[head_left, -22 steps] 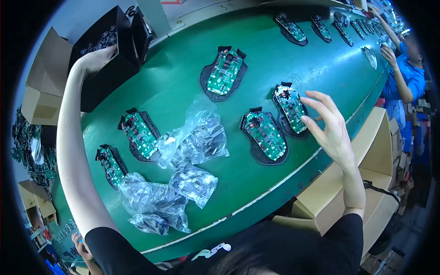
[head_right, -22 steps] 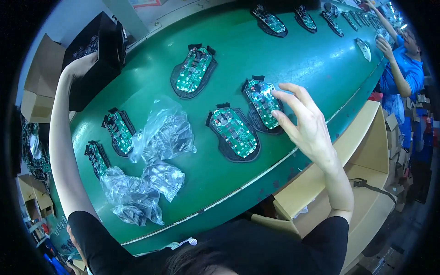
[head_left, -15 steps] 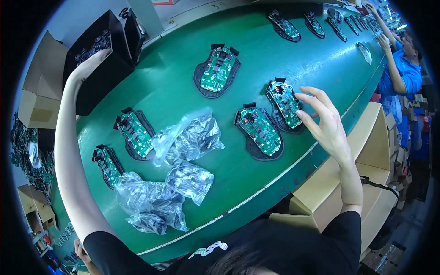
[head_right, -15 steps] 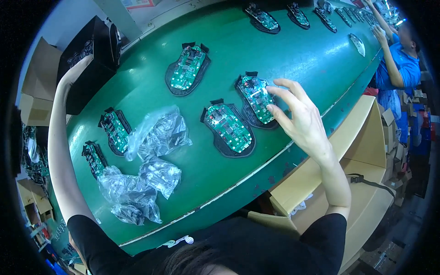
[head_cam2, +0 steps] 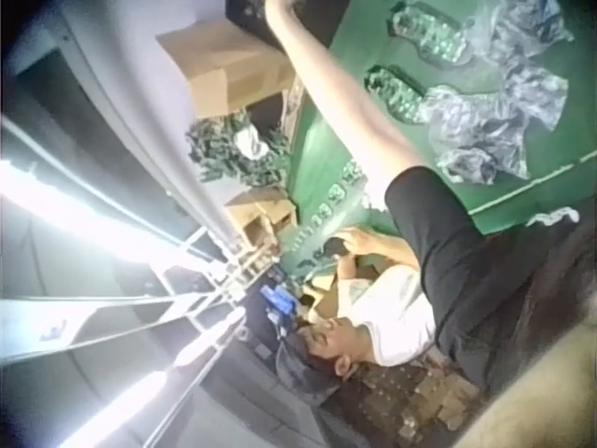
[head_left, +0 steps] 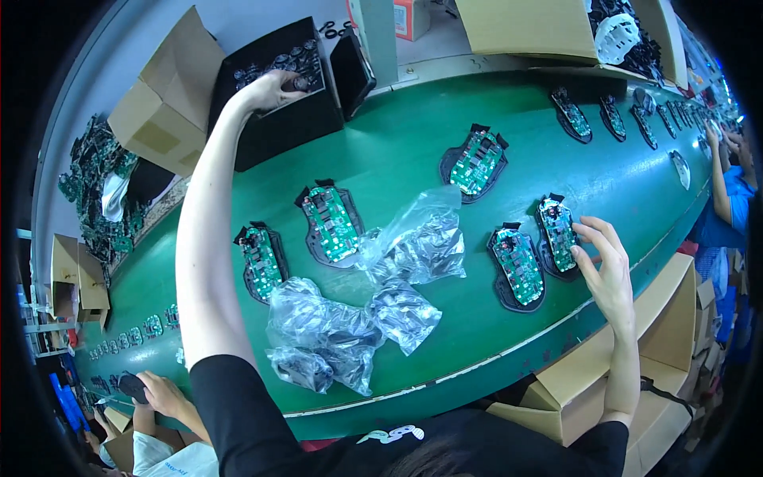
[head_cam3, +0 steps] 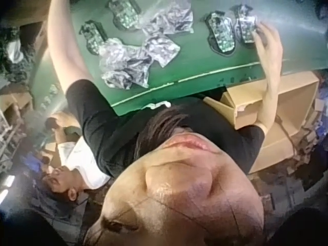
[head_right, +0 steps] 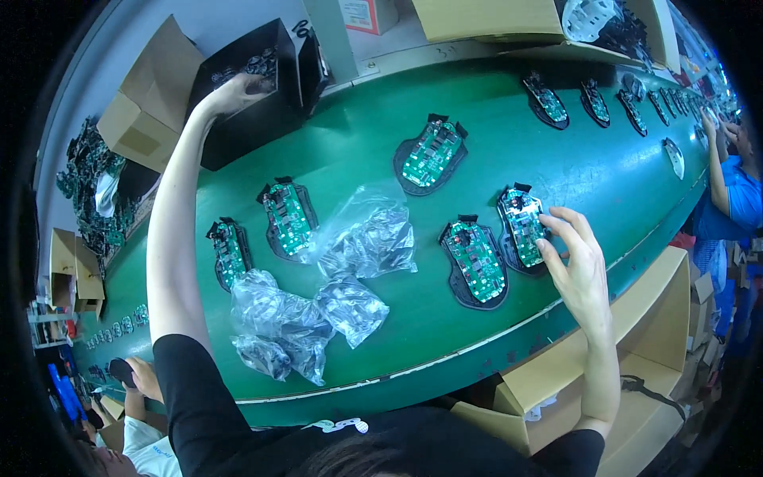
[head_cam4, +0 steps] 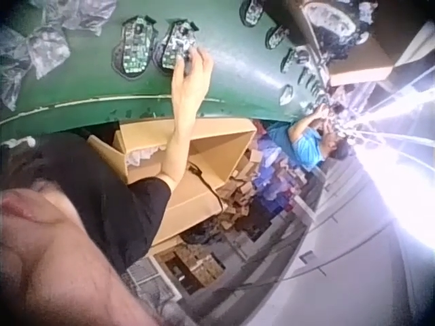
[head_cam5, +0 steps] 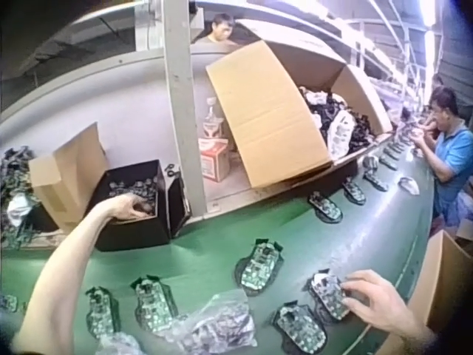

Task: The person assembles computer mice along a conveyor belt by fitting scroll wheels onto circuit board bases by hand. They unpack additional mouse components from plastic bags and arrange the mouse assemblies along the line.

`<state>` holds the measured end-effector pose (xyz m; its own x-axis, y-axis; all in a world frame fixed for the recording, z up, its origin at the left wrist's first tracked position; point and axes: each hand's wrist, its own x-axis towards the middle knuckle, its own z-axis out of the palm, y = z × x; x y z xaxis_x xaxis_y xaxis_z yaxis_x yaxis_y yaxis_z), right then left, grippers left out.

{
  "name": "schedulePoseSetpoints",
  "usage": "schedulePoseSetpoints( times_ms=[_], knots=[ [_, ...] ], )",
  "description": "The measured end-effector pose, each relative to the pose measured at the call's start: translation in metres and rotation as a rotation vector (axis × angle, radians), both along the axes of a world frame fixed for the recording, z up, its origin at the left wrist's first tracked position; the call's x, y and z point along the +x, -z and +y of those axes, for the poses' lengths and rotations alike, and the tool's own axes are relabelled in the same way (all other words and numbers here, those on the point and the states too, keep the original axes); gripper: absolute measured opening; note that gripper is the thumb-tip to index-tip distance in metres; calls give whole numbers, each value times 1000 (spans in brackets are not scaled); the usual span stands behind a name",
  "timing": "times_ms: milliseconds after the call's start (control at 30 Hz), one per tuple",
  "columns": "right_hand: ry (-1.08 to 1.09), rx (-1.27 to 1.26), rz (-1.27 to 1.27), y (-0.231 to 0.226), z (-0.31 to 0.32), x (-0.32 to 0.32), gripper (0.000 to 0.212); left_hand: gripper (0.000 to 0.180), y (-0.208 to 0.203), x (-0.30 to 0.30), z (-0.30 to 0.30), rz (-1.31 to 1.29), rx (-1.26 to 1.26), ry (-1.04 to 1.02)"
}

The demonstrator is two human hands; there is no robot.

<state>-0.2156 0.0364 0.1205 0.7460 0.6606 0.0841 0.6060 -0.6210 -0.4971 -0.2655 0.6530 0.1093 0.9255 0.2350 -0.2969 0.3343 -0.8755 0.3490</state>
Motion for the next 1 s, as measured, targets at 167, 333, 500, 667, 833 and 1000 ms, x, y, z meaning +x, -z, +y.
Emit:
schedulePoseSetpoints(
  times_ms=[167, 333, 500, 667, 833, 1000],
  knots=[
    [-38, 125, -77, 0, -6, -5, 28, 52, -34, -40, -27, -604, 18, -221],
    [-20, 320, 324, -14, 8, -32, 36, 29, -86, -56, -182, -619, -327, 62],
    [-285, 401, 282, -38, 67, -61, 48, 38, -59, -75, -325, -262, -530, 310],
    [-363, 313, 135, -8, 44, -59, 38, 42, 13, -96, -385, -398, -573, 230],
    [-336, 273, 230, 3, 25, -57, 34, 34, 20, -117, -416, -421, -286, 247],
    [15, 294, 571, -19, -14, -21, 40, 25, 21, -144, -401, -482, 51, 302]
  ],
)
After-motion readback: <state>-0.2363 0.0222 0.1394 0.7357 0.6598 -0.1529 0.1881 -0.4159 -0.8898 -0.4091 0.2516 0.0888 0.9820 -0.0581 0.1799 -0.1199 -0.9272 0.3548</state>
